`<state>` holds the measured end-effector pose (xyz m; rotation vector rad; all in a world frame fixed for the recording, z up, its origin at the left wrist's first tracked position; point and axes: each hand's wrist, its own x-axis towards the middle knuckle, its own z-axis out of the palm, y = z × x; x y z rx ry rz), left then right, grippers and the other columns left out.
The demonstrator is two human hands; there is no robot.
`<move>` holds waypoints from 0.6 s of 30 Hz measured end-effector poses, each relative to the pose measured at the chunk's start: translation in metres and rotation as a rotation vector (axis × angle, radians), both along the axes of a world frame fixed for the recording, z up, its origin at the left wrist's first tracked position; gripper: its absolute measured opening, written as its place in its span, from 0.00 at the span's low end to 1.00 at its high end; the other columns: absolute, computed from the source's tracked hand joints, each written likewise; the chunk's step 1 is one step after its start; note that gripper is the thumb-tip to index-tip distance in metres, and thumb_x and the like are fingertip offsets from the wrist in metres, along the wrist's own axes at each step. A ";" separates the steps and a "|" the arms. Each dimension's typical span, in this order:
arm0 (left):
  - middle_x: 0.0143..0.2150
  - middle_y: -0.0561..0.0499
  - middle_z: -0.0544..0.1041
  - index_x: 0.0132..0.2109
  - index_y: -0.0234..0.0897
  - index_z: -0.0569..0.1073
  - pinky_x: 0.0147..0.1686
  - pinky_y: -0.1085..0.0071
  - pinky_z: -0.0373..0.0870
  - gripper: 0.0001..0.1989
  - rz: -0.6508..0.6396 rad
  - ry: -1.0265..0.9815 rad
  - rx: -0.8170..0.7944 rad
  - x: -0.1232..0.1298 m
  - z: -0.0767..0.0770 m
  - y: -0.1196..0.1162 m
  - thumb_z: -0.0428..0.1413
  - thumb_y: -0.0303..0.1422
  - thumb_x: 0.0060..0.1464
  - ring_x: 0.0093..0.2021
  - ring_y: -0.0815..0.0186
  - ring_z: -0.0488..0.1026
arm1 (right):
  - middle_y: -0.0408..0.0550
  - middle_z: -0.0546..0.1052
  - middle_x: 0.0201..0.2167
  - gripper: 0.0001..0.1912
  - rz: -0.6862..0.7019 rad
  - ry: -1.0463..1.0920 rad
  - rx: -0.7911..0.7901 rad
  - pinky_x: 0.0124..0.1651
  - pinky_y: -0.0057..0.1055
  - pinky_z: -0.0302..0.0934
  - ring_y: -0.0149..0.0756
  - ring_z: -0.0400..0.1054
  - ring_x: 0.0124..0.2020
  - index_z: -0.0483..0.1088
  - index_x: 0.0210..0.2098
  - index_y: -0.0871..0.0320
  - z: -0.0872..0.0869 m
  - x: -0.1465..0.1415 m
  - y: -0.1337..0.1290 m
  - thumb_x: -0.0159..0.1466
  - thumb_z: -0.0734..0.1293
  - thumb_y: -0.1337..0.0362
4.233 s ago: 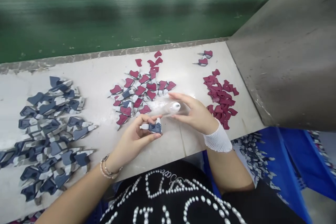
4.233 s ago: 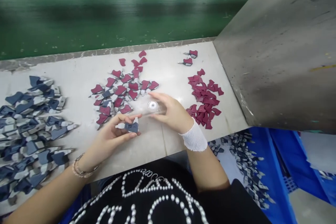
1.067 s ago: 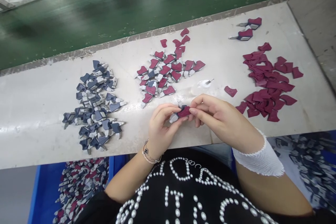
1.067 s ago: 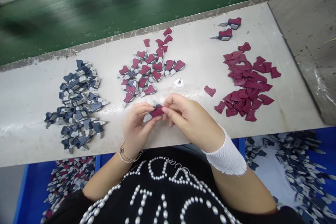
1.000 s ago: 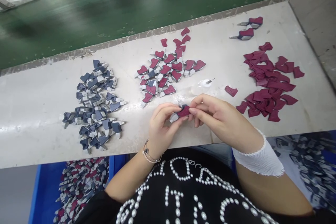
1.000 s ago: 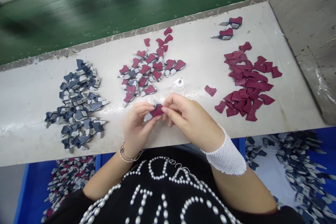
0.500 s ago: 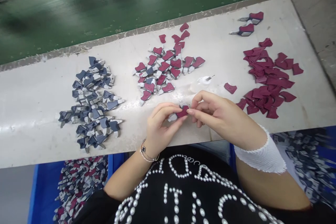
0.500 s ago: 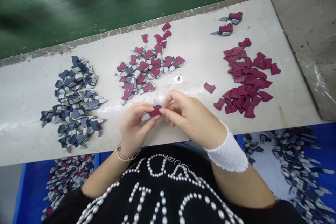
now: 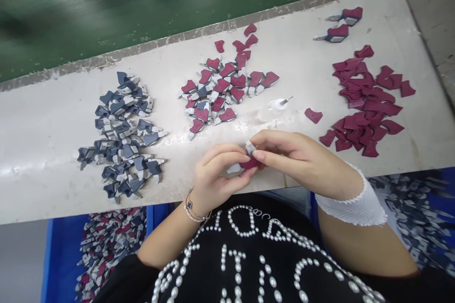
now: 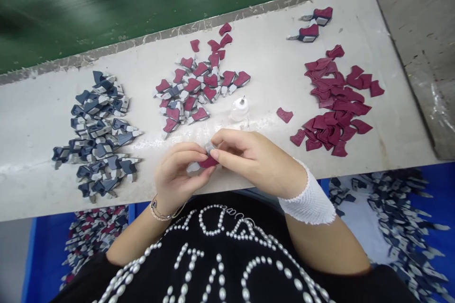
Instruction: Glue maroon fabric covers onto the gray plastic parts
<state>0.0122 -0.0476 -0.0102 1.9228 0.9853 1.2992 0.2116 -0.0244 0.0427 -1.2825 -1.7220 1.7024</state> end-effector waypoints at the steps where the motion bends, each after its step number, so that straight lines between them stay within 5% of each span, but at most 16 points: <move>1: 0.41 0.51 0.79 0.44 0.38 0.75 0.42 0.70 0.81 0.14 -0.001 -0.002 0.014 0.000 0.000 0.000 0.68 0.28 0.51 0.40 0.69 0.79 | 0.44 0.76 0.33 0.12 0.005 0.004 -0.007 0.41 0.33 0.63 0.38 0.71 0.36 0.72 0.35 0.53 0.000 0.000 0.000 0.71 0.62 0.56; 18: 0.37 0.51 0.80 0.42 0.35 0.74 0.40 0.73 0.81 0.14 -0.089 -0.036 0.012 -0.003 0.012 0.003 0.69 0.27 0.50 0.38 0.69 0.79 | 0.43 0.77 0.31 0.12 0.124 -0.079 0.084 0.34 0.32 0.60 0.34 0.69 0.31 0.72 0.37 0.56 0.012 0.008 -0.001 0.72 0.61 0.59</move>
